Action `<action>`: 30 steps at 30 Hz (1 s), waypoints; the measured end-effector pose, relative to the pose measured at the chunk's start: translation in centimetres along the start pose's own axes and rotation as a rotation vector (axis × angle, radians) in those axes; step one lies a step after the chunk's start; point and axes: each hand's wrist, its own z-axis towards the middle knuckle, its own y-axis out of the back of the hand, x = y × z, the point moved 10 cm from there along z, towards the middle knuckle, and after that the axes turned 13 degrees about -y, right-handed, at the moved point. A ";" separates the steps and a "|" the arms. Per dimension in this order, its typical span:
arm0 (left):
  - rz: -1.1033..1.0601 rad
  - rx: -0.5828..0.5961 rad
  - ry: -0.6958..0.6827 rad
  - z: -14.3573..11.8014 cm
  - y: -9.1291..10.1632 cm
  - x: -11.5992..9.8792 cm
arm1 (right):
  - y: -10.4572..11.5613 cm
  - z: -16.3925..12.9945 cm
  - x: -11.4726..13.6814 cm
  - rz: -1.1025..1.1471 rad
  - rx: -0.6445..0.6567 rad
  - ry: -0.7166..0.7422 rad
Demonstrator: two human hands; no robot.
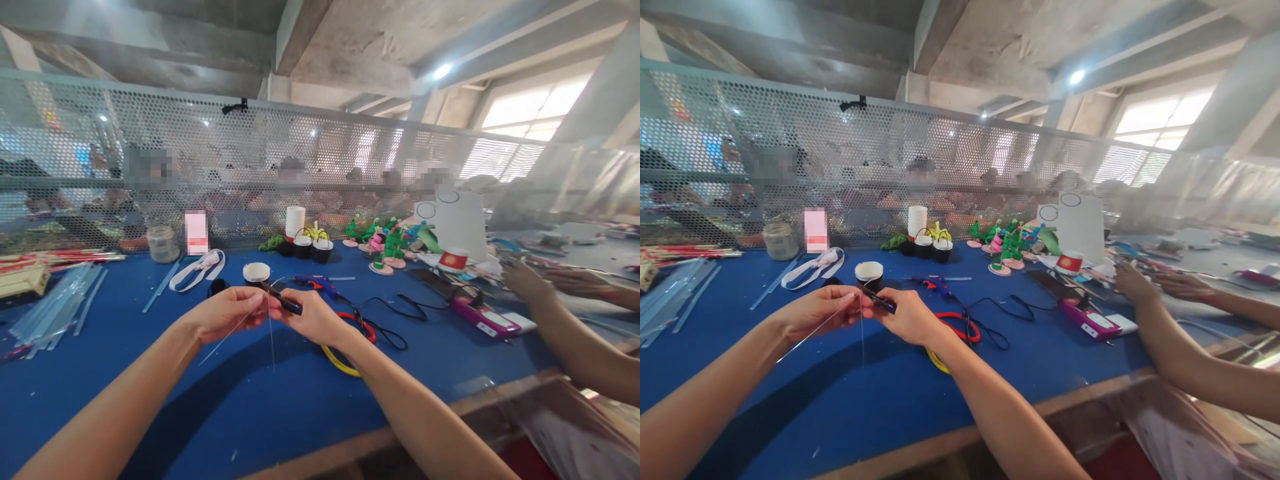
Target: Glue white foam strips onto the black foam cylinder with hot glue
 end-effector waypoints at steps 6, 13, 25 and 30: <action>0.340 -0.078 -0.060 0.1 1.1 -1.5 | 0.2 0.1 -0.3 -0.099 -0.046 -0.012; 1.363 -0.308 -0.220 -1.0 0.9 -7.7 | 0.8 0.2 -1.1 -0.232 -0.124 -0.130; 0.175 -0.035 0.009 -0.1 0.9 -0.4 | 0.2 0.0 0.0 -0.073 -0.039 -0.009; 0.997 -0.250 -0.100 -0.7 1.8 -4.6 | 0.8 0.2 -0.6 -0.269 -0.121 -0.085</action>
